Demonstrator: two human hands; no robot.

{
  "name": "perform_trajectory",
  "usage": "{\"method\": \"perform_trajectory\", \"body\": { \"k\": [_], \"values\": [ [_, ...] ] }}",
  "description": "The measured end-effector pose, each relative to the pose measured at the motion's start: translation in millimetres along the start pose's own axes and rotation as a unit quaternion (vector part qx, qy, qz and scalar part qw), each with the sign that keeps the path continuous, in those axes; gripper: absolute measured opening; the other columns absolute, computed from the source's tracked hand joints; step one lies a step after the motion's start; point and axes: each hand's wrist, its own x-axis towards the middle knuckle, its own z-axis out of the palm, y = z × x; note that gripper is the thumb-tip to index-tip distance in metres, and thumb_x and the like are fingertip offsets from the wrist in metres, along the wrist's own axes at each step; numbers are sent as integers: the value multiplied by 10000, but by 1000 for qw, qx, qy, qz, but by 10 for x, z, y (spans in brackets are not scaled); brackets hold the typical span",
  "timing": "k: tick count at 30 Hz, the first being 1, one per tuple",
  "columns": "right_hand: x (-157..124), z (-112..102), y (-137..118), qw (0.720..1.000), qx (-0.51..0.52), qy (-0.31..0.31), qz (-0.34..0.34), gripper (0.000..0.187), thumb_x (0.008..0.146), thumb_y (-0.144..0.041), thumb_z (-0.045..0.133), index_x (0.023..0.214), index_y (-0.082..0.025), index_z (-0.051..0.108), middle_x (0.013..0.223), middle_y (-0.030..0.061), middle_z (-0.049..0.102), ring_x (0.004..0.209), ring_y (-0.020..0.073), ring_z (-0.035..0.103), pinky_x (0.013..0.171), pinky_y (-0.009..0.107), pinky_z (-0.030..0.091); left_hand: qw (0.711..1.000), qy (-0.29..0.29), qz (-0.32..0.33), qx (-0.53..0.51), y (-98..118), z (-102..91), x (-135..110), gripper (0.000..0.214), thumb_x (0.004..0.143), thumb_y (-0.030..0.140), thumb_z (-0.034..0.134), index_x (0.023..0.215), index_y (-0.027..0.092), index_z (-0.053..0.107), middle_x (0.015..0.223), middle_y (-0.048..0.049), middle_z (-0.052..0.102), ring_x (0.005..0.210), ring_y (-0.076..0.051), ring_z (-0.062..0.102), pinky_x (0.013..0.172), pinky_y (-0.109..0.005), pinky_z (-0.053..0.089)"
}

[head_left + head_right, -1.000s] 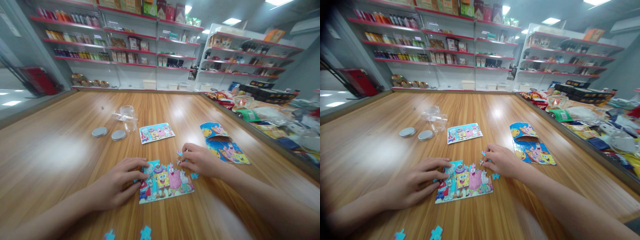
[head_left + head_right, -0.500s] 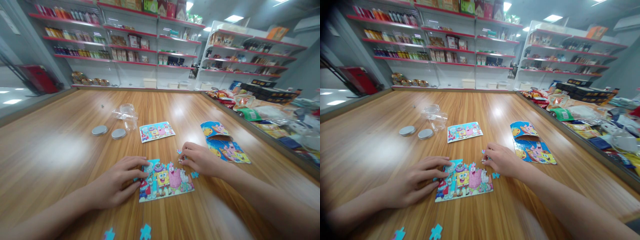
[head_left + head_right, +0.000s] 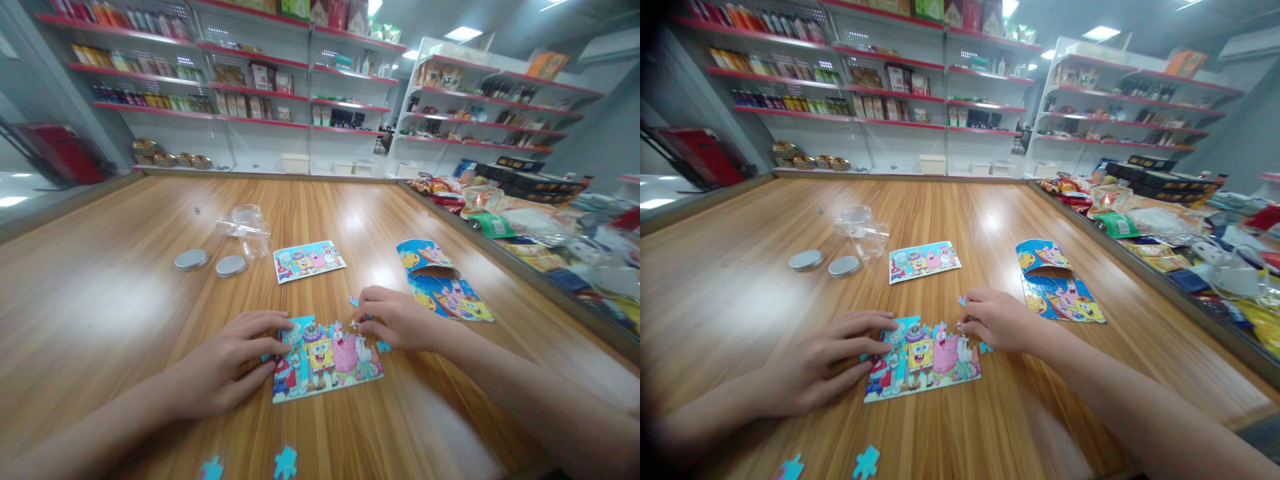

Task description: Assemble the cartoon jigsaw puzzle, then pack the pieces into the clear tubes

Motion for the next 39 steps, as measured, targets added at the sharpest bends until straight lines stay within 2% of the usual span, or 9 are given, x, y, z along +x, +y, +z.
{"method": "perform_trajectory", "body": {
  "k": [7, 11, 14, 17, 20, 24, 28, 34, 39],
  "values": [
    [3, 66, 76, 999, -27, 40, -15, 211, 998, -308, 562, 1017, -192, 737, 931, 70, 624, 879, 181, 585, 766, 312, 447, 1000, -5, -1, -1, 1, -7, 8, 373, 906, 108, 558, 1234, 256, 656, 1418, -104, 560, 1365, -290, 499, 1106, -466, 484],
    [-19, -22, 147, 997, -32, 71, -6, 237, 1009, -239, 511, 1082, -187, 731, 948, 81, 624, 883, 182, 588, 771, 315, 452, 1000, -13, 2, 4, -19, 0, -12, 392, 909, 104, 546, 1254, 264, 642, 1435, -90, 542, 1386, -282, 475, 1115, -458, 479],
    [-52, -110, 199, 995, -38, 92, 8, 246, 980, -165, 505, 1056, -182, 738, 924, 81, 629, 874, 183, 596, 777, 320, 455, 1000, -18, 5, 9, -31, 1, -28, 395, 911, 97, 539, 1255, 265, 639, 1444, -84, 533, 1399, -277, 457, 1124, -458, 471],
    [-95, -196, 224, 996, -40, 71, 25, 199, 933, -147, 547, 956, -183, 741, 879, 66, 648, 838, 175, 608, 766, 315, 453, 1000, -15, 10, 4, -40, -4, -28, 402, 905, 84, 536, 1243, 272, 646, 1430, -76, 548, 1396, -276, 460, 1114, -452, 484],
    [-153, -279, 233, 999, -23, 11, 39, 81, 882, -230, 660, 852, -192, 725, 814, 32, 667, 759, 153, 609, 710, 296, 441, 1000, -12, 12, -1, -50, -6, -23, 390, 898, 80, 539, 1214, 273, 663, 1406, -76, 569, 1379, -279, 480, 1103, -454, 495],
    [-224, -317, 268, 995, 17, -55, 80, 181, 769, -343, 807, 838, -204, 715, 764, -3, 686, 665, 130, 599, 602, 265, 404, 1000, -8, 17, 1, -65, -1, -25, 348, 900, 72, 528, 1160, 247, 677, 1374, -89, 581, 1368, -272, 486, 1094, -442, 502],
    [-213, -247, 284, 991, 47, -57, 114, 129, 818, -319, 763, 854, -203, 719, 773, -1, 702, 667, 126, 608, 590, 256, 399, 1000, -6, 23, 6, -58, -5, -17, 341, 901, 62, 520, 1149, 238, 671, 1368, -94, 578, 1358, -264, 489, 1083, -435, 508],
    [-156, -193, 219, 991, 42, -44, 121, 130, 838, -312, 742, 875, -194, 703, 821, 6, 706, 735, 136, 608, 647, 261, 405, 1000, -12, 21, 6, -42, -10, -11, 328, 900, 57, 521, 1144, 225, 664, 1363, -103, 573, 1358, -262, 486, 1085, -434, 501],
    [-172, -220, 261, 988, 55, -56, 133, 215, 823, -391, 767, 908, -204, 705, 830, 7, 692, 736, 142, 599, 635, 258, 398, 1000, -11, 13, -6, -57, 3, -29, 324, 905, 63, 518, 1144, 229, 660, 1366, -104, 568, 1369, -266, 472, 1098, -446, 486]
  ]
}}
